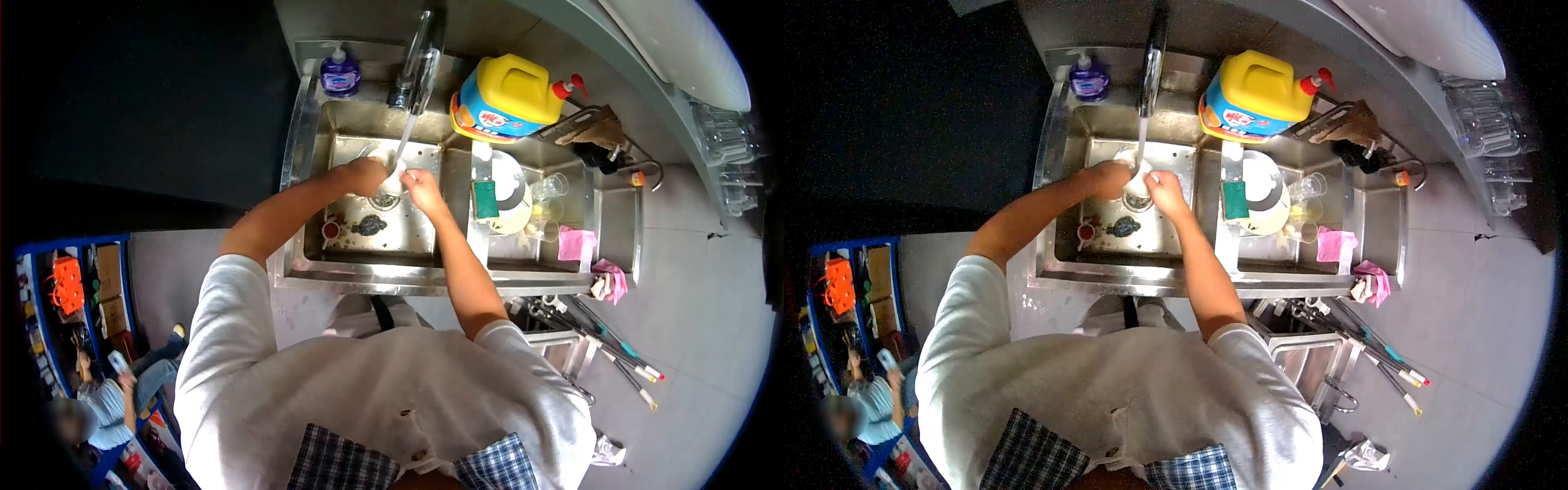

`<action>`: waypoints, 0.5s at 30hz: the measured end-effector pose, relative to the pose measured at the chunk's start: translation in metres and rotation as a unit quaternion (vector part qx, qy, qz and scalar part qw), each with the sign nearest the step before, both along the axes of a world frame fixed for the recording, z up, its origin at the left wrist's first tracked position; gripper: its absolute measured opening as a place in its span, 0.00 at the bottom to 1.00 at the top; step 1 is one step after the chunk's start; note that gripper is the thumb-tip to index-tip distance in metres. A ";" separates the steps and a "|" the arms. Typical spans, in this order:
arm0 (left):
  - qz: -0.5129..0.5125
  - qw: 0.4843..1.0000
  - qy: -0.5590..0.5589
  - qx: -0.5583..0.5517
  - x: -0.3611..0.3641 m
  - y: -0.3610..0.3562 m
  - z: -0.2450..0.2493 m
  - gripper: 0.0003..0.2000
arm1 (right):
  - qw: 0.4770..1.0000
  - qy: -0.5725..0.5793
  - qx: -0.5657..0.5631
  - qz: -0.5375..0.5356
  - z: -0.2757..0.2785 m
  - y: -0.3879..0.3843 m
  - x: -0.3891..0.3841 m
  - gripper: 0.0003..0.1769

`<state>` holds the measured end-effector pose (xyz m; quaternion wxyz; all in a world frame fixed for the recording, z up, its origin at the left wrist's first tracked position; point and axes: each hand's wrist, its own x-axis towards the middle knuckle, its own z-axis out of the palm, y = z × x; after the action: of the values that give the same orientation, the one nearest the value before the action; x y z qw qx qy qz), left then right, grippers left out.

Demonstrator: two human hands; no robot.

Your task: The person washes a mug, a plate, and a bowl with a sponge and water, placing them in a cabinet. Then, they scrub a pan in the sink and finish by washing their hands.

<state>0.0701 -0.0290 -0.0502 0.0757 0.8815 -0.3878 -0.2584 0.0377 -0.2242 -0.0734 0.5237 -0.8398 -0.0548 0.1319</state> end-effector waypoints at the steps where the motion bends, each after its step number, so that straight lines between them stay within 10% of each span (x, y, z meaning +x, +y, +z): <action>1: 0.025 0.997 -0.001 -0.068 -0.001 0.008 -0.003 0.12 | 1.000 0.013 0.009 -0.019 -0.004 0.001 0.005 0.18; 7: 0.284 0.918 0.035 -0.275 -0.027 0.040 -0.036 0.09 | 0.934 0.005 -0.351 0.069 0.069 0.032 0.010 0.16; 10: 0.351 0.837 0.227 -0.354 -0.030 0.043 -0.096 0.14 | 0.845 0.040 -0.506 0.170 0.081 0.053 0.022 0.16; 13: 0.552 0.535 0.480 -0.423 -0.052 0.020 -0.076 0.23 | 0.781 0.051 -0.587 0.207 0.078 0.057 0.031 0.19; 15: 0.541 0.465 0.517 -0.474 -0.052 0.004 -0.100 0.29 | 0.807 0.062 -0.550 0.204 0.091 0.048 0.038 0.19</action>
<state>0.0177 -0.0248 -0.1502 0.7930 0.4497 0.2131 -0.3513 0.0756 -0.1760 0.0173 -0.0630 -0.9468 -0.1110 0.2954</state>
